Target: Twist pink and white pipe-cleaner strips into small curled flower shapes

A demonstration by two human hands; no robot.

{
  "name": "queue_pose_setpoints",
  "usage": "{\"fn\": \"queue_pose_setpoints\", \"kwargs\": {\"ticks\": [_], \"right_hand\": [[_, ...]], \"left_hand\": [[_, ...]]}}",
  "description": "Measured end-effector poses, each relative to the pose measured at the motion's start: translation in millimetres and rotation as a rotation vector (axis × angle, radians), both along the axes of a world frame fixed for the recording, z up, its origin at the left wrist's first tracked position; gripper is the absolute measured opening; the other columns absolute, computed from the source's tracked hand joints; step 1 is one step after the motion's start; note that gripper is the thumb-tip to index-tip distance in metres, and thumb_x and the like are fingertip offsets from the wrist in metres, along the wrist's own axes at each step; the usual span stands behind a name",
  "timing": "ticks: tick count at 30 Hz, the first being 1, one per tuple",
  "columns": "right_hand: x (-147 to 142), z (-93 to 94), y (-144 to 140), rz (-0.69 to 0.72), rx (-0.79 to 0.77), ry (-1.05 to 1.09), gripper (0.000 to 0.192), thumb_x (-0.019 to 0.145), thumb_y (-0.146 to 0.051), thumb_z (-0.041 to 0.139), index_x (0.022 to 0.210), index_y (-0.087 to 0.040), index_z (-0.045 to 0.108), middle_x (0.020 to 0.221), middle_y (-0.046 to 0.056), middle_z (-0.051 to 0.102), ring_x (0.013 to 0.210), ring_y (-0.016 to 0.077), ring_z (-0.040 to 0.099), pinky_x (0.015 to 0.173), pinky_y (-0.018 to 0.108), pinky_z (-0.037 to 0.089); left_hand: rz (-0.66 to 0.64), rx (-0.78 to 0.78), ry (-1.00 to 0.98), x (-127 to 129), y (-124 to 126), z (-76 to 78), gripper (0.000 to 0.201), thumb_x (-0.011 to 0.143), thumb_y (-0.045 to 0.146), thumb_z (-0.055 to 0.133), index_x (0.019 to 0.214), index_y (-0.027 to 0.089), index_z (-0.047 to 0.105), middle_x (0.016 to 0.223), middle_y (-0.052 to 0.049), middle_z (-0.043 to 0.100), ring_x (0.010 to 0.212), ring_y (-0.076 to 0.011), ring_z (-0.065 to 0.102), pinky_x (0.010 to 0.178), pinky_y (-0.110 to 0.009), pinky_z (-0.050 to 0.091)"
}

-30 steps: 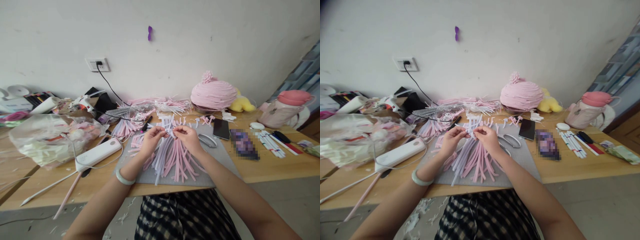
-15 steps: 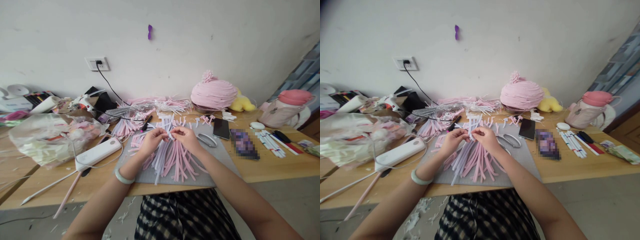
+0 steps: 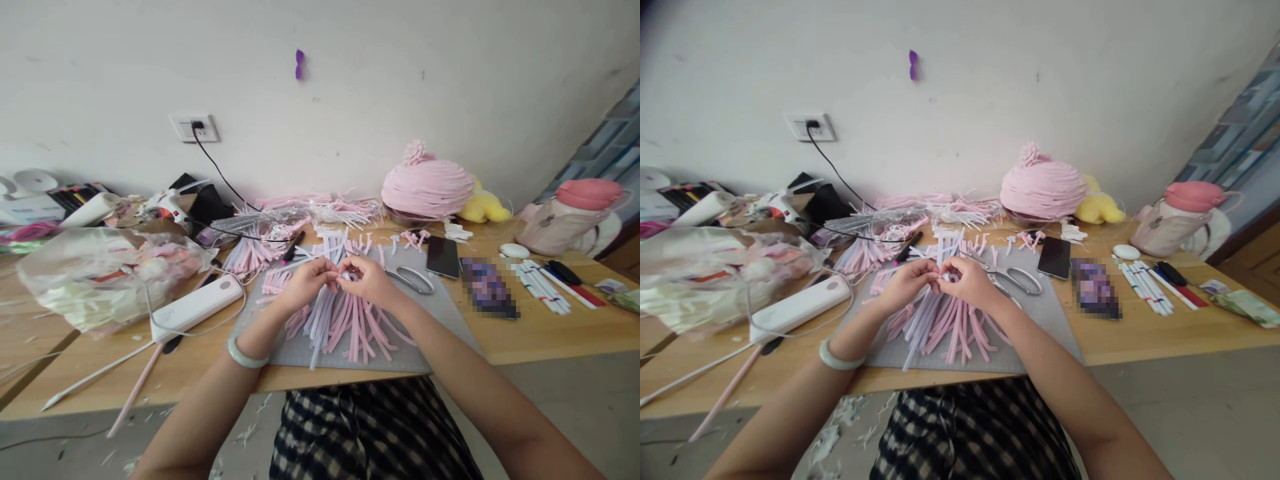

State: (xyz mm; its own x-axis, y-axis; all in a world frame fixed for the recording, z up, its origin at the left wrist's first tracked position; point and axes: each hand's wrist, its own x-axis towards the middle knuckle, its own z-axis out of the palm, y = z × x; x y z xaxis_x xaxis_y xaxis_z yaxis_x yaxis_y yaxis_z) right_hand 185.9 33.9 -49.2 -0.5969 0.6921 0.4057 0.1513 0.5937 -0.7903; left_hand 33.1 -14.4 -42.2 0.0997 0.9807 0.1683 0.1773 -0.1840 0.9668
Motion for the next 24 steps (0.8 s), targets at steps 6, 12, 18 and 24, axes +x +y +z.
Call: {"fn": "queue_pose_setpoints", "kwargs": {"ticks": [6,12,18,24], "right_hand": [[-1.1,-1.3,-1.4,-0.031,0.011,0.016,0.004,0.063,-0.017,0.055,0.065,-0.017,0.051,0.059,-0.004,0.048,0.052,0.0079,0.041,0.05,0.019,0.033],[-1.2,1.8,-5.3,-0.023,-0.041,0.054,0.015,0.065,-0.019,0.052,0.08,-0.018,0.056,0.067,-0.001,0.055,0.058,0.0098,0.047,0.055,0.021,0.037],[-0.2,6.2,-5.1,-0.073,0.054,-0.03,0.007,0.063,-0.018,0.051,0.07,-0.017,0.054,0.061,-0.003,0.048,0.055,0.0089,0.041,0.052,0.02,0.033],[-0.8,6.1,-3.6,-0.068,0.06,-0.035,0.004,0.059,-0.015,0.051,0.061,-0.017,0.049,0.059,-0.004,0.045,0.053,0.0082,0.039,0.05,0.02,0.031]], "left_hand": [[-0.024,0.07,0.055,0.2,-0.4,-0.2,0.009,0.076,0.021,0.052,0.069,0.016,0.052,0.055,0.002,0.057,0.054,-0.0115,0.055,0.057,-0.023,0.042],[-0.017,0.109,0.097,0.0,0.1,-5.6,0.012,0.078,0.024,0.049,0.069,0.017,0.051,0.053,0.002,0.057,0.051,-0.0116,0.054,0.055,-0.023,0.042],[0.035,0.08,0.112,0.8,0.5,-4.7,0.012,0.077,0.022,0.048,0.067,0.018,0.051,0.052,0.003,0.056,0.05,-0.0112,0.053,0.053,-0.023,0.042],[0.053,0.084,0.152,3.7,-0.8,-1.1,0.009,0.075,0.019,0.049,0.066,0.018,0.05,0.051,0.004,0.055,0.049,-0.0114,0.053,0.053,-0.023,0.041]]}}
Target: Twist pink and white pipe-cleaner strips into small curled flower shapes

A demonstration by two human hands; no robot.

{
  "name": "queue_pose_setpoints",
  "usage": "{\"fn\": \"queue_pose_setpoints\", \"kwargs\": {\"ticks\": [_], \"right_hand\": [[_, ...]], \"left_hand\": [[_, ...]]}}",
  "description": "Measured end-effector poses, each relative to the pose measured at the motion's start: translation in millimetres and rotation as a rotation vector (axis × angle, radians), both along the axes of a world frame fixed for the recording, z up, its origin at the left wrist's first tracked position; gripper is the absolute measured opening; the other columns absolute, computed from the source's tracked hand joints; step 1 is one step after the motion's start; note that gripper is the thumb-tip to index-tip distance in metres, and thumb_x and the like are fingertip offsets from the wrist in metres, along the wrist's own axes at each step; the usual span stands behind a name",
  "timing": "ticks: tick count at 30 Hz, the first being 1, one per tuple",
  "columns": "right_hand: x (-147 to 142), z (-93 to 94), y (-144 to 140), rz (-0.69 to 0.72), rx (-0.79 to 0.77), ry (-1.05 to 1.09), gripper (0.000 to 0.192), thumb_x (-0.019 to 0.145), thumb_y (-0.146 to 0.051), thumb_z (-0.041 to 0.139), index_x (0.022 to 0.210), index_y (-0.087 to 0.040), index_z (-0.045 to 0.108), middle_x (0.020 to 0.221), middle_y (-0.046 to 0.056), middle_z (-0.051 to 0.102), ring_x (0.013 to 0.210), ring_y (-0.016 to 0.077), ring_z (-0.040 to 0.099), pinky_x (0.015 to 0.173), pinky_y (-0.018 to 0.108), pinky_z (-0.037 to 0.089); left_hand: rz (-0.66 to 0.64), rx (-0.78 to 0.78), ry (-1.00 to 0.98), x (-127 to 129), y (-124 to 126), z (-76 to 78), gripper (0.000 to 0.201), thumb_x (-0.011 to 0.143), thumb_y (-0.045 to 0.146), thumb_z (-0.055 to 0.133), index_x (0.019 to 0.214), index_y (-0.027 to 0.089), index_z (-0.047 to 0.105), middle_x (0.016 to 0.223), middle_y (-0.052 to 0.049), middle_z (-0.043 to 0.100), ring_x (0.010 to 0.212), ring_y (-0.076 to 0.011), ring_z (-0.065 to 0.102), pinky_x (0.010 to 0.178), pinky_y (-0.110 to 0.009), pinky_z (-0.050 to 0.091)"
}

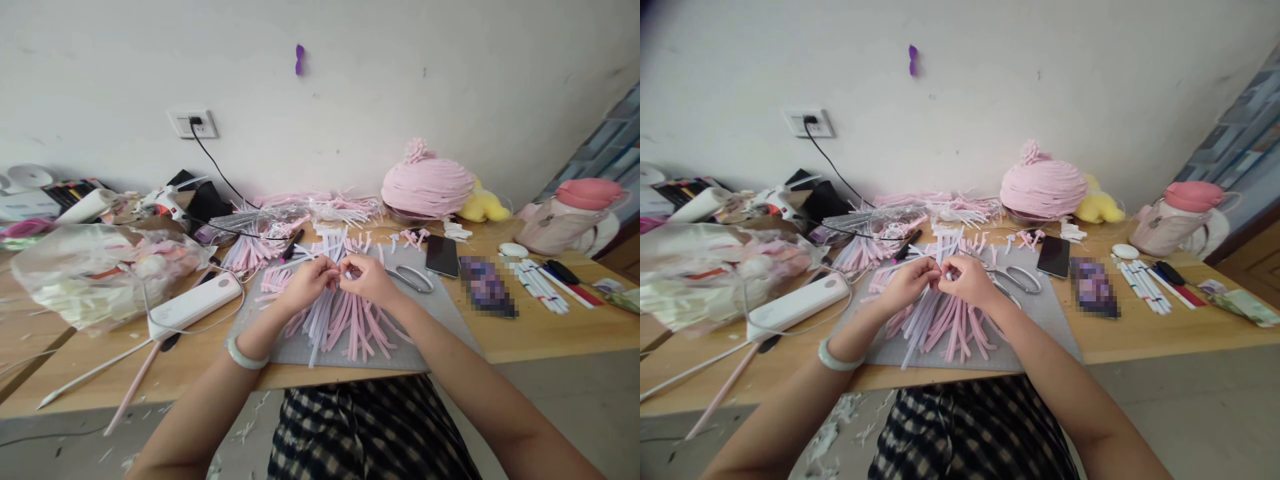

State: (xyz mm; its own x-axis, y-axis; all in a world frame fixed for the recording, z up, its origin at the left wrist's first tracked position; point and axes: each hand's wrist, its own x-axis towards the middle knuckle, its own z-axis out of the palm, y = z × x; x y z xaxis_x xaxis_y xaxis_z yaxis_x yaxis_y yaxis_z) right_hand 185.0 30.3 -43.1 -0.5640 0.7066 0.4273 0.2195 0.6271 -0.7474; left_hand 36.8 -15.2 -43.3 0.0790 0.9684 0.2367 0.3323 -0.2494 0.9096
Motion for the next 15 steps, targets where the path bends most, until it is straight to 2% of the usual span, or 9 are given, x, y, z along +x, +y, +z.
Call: {"fn": "queue_pose_setpoints", "kwargs": {"ticks": [4,15], "right_hand": [[-0.6,0.0,-0.5,0.003,-0.036,0.002,0.005,0.058,-0.015,0.051,0.06,-0.017,0.048,0.057,-0.005,0.044,0.05,0.0073,0.035,0.047,0.019,0.028],[-0.1,-0.1,-2.4,0.018,-0.049,0.023,0.005,0.058,-0.015,0.051,0.06,-0.018,0.048,0.056,-0.005,0.044,0.05,0.0075,0.036,0.047,0.019,0.029]], "left_hand": [[0.035,0.031,0.037,1.1,-0.2,1.7,0.009,0.073,0.016,0.048,0.064,0.019,0.049,0.053,0.004,0.055,0.051,-0.0116,0.053,0.054,-0.023,0.041],[0.053,0.066,0.07,1.0,0.1,0.8,0.012,0.073,0.012,0.045,0.064,0.019,0.047,0.053,0.004,0.054,0.052,-0.0123,0.053,0.055,-0.023,0.041]]}}
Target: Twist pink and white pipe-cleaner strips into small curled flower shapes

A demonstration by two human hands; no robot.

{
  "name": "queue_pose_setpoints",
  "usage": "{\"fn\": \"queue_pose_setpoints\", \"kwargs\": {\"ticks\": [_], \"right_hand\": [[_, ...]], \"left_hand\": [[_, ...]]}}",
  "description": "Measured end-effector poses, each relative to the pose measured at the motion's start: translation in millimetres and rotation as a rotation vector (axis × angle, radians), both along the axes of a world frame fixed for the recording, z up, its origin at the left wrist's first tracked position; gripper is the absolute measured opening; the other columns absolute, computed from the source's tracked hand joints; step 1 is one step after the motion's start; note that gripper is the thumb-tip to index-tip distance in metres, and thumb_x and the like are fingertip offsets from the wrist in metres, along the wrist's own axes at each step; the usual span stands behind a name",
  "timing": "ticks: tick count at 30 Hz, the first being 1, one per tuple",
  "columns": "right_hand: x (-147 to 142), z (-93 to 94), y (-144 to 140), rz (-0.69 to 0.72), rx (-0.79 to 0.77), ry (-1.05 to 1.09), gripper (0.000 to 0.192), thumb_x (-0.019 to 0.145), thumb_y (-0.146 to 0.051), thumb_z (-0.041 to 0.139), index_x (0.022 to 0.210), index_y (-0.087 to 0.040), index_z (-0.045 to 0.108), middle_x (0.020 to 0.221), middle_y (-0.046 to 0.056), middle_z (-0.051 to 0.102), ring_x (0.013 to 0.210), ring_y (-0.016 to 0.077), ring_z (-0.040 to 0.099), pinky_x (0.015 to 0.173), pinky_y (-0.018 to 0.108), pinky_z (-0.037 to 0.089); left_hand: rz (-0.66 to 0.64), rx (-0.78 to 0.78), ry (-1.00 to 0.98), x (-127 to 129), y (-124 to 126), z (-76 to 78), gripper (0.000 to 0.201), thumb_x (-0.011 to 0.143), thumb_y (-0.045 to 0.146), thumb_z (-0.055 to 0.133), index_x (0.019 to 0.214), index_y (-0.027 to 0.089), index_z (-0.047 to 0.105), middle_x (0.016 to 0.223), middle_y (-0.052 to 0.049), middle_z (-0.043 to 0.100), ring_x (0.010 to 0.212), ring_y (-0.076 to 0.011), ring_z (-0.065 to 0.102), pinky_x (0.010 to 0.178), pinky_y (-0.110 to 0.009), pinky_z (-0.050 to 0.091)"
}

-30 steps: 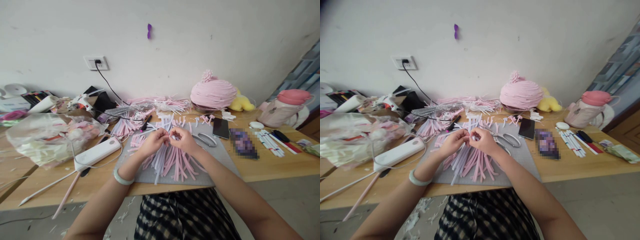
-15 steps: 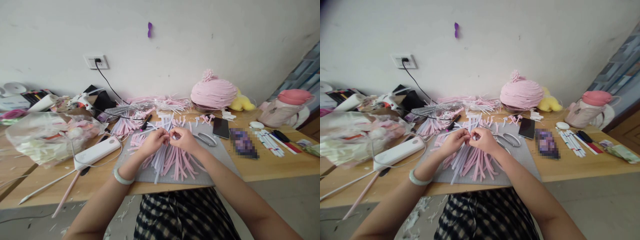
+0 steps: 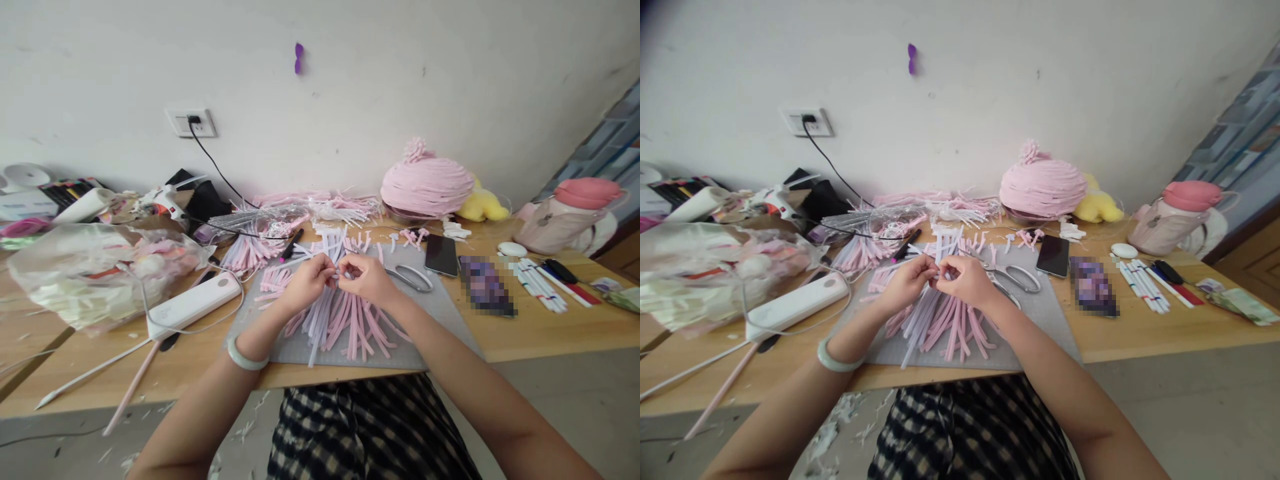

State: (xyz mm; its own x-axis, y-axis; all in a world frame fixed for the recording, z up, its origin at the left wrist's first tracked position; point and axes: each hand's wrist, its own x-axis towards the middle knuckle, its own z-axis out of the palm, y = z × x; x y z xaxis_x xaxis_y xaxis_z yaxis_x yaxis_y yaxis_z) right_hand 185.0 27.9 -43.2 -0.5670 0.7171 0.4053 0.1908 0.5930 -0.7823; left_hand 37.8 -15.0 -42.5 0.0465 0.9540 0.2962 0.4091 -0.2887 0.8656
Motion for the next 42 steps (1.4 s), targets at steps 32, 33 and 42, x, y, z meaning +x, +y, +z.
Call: {"fn": "queue_pose_setpoints", "kwargs": {"ticks": [32,33,42], "right_hand": [[18.8,-34.8,41.3,0.337,0.007,-0.205,0.008,0.062,-0.01,0.051,0.059,-0.017,0.048,0.057,-0.004,0.046,0.052,0.0068,0.04,0.052,0.018,0.033],[18.8,-34.4,41.4,0.345,-0.003,-0.204,0.009,0.062,-0.009,0.051,0.059,-0.017,0.048,0.057,-0.004,0.046,0.052,0.0067,0.04,0.052,0.018,0.033],[23.2,-23.6,46.1,0.278,-0.531,-0.133,0.022,0.072,-0.028,0.062,0.09,-0.017,0.057,0.069,-0.002,0.053,0.059,0.0078,0.049,0.056,0.019,0.04]], "left_hand": [[-0.486,-0.252,0.465,-10.3,32.0,-21.0,0.017,0.081,0.015,0.039,0.068,0.015,0.05,0.063,0.002,0.048,0.056,-0.0081,0.043,0.054,-0.018,0.034],[-0.491,-0.255,0.453,-10.7,32.3,-20.9,0.017,0.081,0.015,0.039,0.067,0.015,0.049,0.062,0.003,0.047,0.056,-0.0079,0.043,0.054,-0.018,0.034],[-0.362,-0.244,0.373,-18.5,27.8,-22.6,0.016,0.079,0.011,0.039,0.065,0.017,0.043,0.059,0.005,0.042,0.054,-0.0072,0.04,0.053,-0.018,0.033]]}}
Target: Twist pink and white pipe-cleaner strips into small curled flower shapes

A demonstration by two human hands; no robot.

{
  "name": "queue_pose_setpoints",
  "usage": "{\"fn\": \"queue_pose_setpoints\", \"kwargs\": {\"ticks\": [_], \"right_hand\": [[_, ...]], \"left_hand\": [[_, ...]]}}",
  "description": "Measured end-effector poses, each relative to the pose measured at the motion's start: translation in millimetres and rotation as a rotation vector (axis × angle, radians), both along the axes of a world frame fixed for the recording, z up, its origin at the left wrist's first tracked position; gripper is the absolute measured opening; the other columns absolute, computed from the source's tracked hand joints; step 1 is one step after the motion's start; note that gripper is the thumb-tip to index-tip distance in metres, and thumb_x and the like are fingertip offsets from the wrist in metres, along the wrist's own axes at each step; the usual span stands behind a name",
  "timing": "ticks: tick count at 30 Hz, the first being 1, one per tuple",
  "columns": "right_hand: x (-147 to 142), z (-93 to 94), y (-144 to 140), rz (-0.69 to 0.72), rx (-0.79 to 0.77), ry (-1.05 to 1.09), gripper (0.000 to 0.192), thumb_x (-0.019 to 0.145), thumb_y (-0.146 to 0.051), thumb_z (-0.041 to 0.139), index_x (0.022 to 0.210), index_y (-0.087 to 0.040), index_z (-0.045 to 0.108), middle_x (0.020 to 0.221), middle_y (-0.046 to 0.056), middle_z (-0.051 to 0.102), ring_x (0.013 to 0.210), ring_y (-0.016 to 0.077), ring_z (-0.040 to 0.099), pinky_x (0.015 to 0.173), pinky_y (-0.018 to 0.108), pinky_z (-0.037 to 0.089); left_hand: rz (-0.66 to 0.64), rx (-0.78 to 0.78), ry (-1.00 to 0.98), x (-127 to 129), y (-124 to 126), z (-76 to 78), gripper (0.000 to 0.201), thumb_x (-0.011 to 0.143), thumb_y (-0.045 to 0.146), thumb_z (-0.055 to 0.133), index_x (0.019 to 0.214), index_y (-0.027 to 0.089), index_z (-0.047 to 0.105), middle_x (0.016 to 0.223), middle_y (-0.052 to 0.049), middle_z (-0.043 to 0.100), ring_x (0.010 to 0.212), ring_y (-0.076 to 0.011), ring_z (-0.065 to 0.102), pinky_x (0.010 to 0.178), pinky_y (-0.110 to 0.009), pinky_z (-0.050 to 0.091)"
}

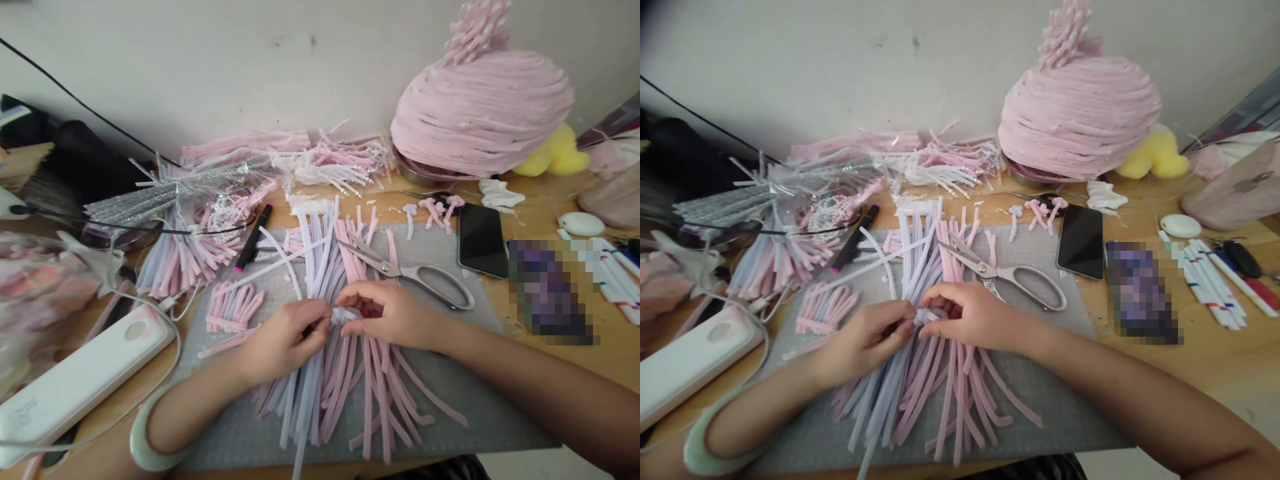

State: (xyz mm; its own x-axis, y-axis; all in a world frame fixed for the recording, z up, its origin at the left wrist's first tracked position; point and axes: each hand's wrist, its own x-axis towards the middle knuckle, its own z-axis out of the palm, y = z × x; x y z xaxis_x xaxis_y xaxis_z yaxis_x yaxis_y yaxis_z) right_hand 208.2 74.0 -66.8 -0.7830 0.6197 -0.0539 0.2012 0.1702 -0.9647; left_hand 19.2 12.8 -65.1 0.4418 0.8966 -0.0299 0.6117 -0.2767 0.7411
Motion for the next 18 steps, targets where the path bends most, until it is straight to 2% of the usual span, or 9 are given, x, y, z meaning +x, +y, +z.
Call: {"fn": "queue_pose_setpoints", "kwargs": {"ticks": [2,4,7,12,15,18], "right_hand": [[0.4,1.1,0.4,-0.039,-0.258,0.033,0.024,0.074,-0.032,0.059,0.092,-0.016,0.056,0.072,-0.001,0.055,0.058,0.0082,0.052,0.056,0.02,0.042],[0.3,0.2,-0.8,-0.086,-0.412,0.04,0.018,0.075,-0.03,0.056,0.085,-0.015,0.057,0.067,-0.001,0.055,0.053,0.0077,0.053,0.053,0.021,0.043],[-0.6,-3.4,-4.5,-0.179,-0.419,0.021,0.009,0.072,-0.023,0.059,0.077,-0.014,0.059,0.061,-0.002,0.055,0.05,0.0069,0.051,0.05,0.019,0.041],[-0.8,-4.7,-8.4,-0.3,-0.305,0.044,0.007,0.071,-0.018,0.059,0.077,-0.016,0.062,0.069,-0.001,0.06,0.055,0.0068,0.053,0.054,0.019,0.042],[-0.2,-1.2,-8.1,-0.325,-0.398,0.047,0.013,0.071,-0.024,0.061,0.08,-0.015,0.061,0.069,-0.001,0.06,0.053,0.0068,0.053,0.053,0.019,0.043],[0.0,1.4,-8.3,-0.292,-0.48,0.009,0.015,0.072,-0.028,0.059,0.073,-0.013,0.059,0.058,-0.003,0.054,0.048,0.0064,0.049,0.048,0.019,0.04]], "left_hand": [[0.053,0.019,0.012,-0.1,-1.4,-1.1,0.015,0.078,0.011,0.04,0.064,0.017,0.042,0.058,0.005,0.041,0.054,-0.0072,0.04,0.052,-0.018,0.032],[0.087,0.017,0.015,0.5,-2.0,-1.9,0.014,0.078,0.012,0.041,0.065,0.017,0.042,0.058,0.005,0.042,0.054,-0.0075,0.041,0.052,-0.018,0.032],[0.1,-0.028,-0.008,1.6,-2.2,-0.9,0.013,0.082,0.017,0.04,0.071,0.017,0.047,0.061,0.003,0.047,0.057,-0.0086,0.045,0.055,-0.019,0.036],[0.12,-0.12,-0.056,2.9,-4.2,3.1,0.017,0.087,0.025,0.038,0.082,0.017,0.053,0.071,0.001,0.056,0.064,-0.0103,0.052,0.062,-0.02,0.04],[0.156,-0.112,-0.065,3.2,-6.3,2.9,0.017,0.087,0.025,0.038,0.084,0.018,0.053,0.072,0.0,0.058,0.063,-0.0103,0.052,0.062,-0.02,0.041],[0.182,-0.112,-0.083,3.2,-7.3,1.6,0.018,0.087,0.026,0.038,0.085,0.017,0.053,0.07,0.001,0.057,0.063,-0.0104,0.051,0.062,-0.021,0.041]]}}
